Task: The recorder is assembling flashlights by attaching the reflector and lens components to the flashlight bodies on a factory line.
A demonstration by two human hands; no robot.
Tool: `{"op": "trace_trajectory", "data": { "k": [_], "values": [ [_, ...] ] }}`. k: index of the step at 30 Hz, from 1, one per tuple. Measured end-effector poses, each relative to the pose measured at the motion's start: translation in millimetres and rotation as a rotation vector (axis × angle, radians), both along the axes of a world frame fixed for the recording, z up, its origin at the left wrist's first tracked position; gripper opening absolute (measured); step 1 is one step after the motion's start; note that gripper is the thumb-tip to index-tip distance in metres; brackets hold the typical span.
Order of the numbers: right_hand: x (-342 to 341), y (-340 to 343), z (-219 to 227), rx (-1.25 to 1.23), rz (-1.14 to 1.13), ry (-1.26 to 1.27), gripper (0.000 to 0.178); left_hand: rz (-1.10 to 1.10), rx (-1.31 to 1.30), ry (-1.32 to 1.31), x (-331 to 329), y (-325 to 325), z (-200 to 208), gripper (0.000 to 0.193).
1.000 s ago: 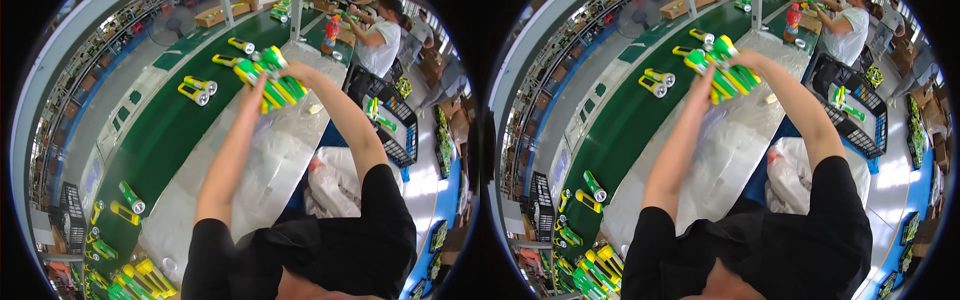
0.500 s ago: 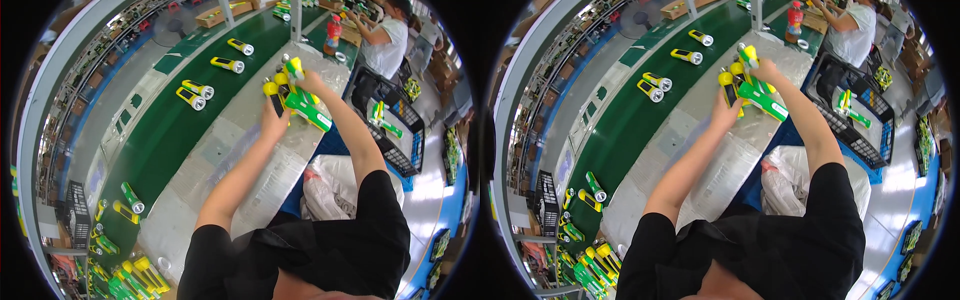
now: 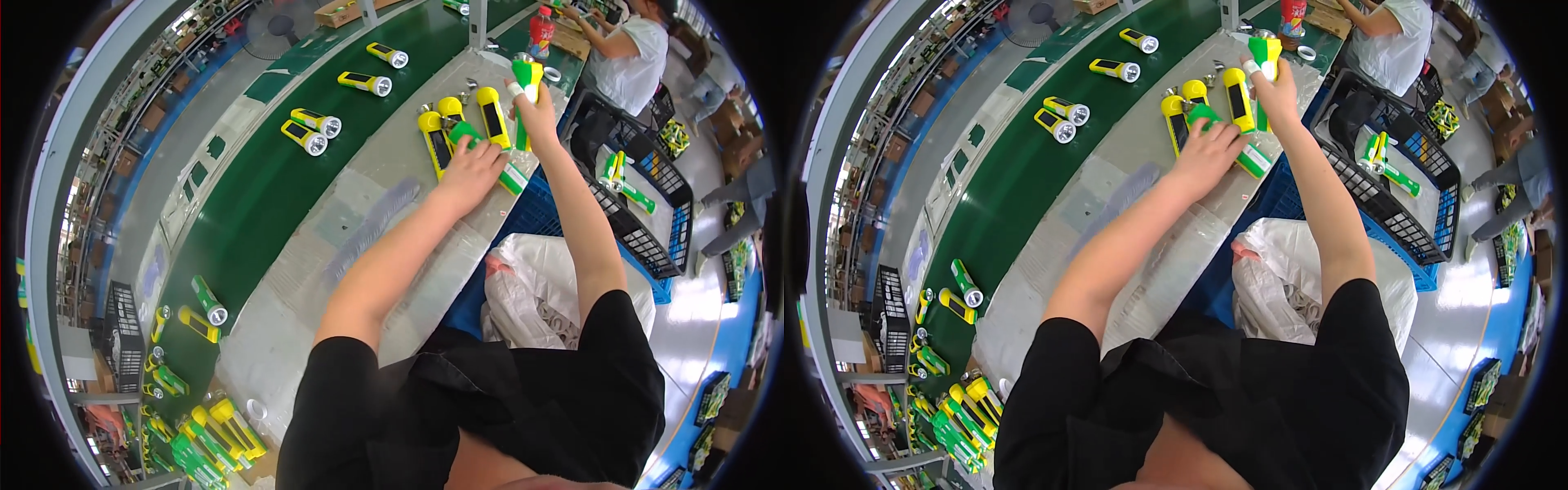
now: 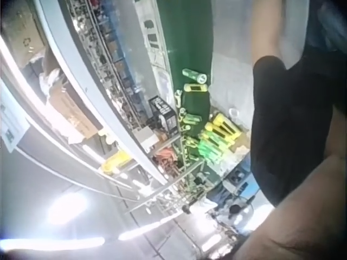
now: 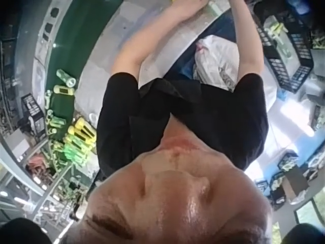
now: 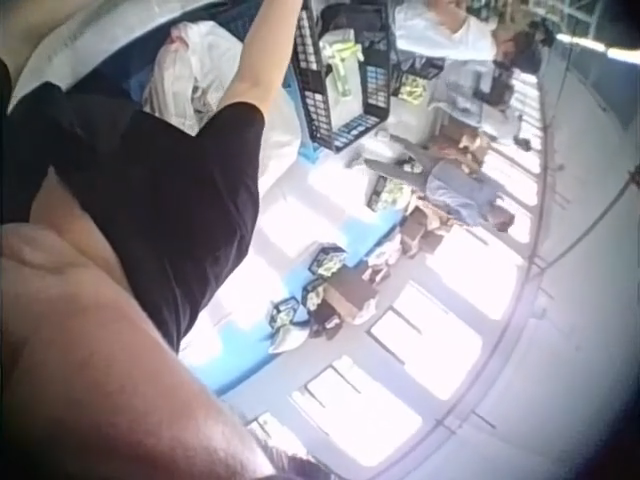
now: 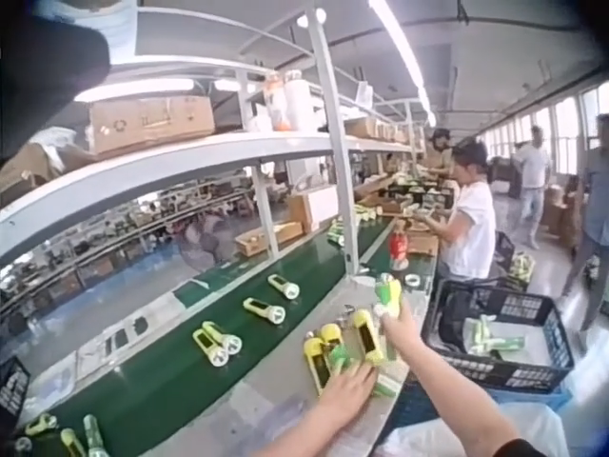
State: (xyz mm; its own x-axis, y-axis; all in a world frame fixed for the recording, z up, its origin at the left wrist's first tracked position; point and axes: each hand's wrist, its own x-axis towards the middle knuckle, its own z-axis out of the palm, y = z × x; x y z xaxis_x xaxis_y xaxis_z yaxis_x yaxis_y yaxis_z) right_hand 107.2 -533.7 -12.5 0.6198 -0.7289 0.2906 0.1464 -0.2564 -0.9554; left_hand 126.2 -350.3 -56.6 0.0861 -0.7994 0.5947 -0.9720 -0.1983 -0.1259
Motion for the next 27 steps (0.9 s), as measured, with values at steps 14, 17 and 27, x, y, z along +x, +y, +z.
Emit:
{"op": "trace_trajectory", "data": {
  "k": [14, 17, 27],
  "values": [
    [-97, 94, -3, -0.057, 0.612, 0.069, 0.044, -0.028, -0.456, 1.496, 32, 69, 49, 0.054],
    [-110, 143, 7, -0.148, 0.667, -0.001, 0.059, -0.099, -0.539, 1.750, -23, 111, 64, 0.063],
    [-141, 276, -7, 0.092, 1.233, 0.146, 0.058, 0.248, -0.533, 0.758, -122, 266, 68, 0.044]
  ]
}}
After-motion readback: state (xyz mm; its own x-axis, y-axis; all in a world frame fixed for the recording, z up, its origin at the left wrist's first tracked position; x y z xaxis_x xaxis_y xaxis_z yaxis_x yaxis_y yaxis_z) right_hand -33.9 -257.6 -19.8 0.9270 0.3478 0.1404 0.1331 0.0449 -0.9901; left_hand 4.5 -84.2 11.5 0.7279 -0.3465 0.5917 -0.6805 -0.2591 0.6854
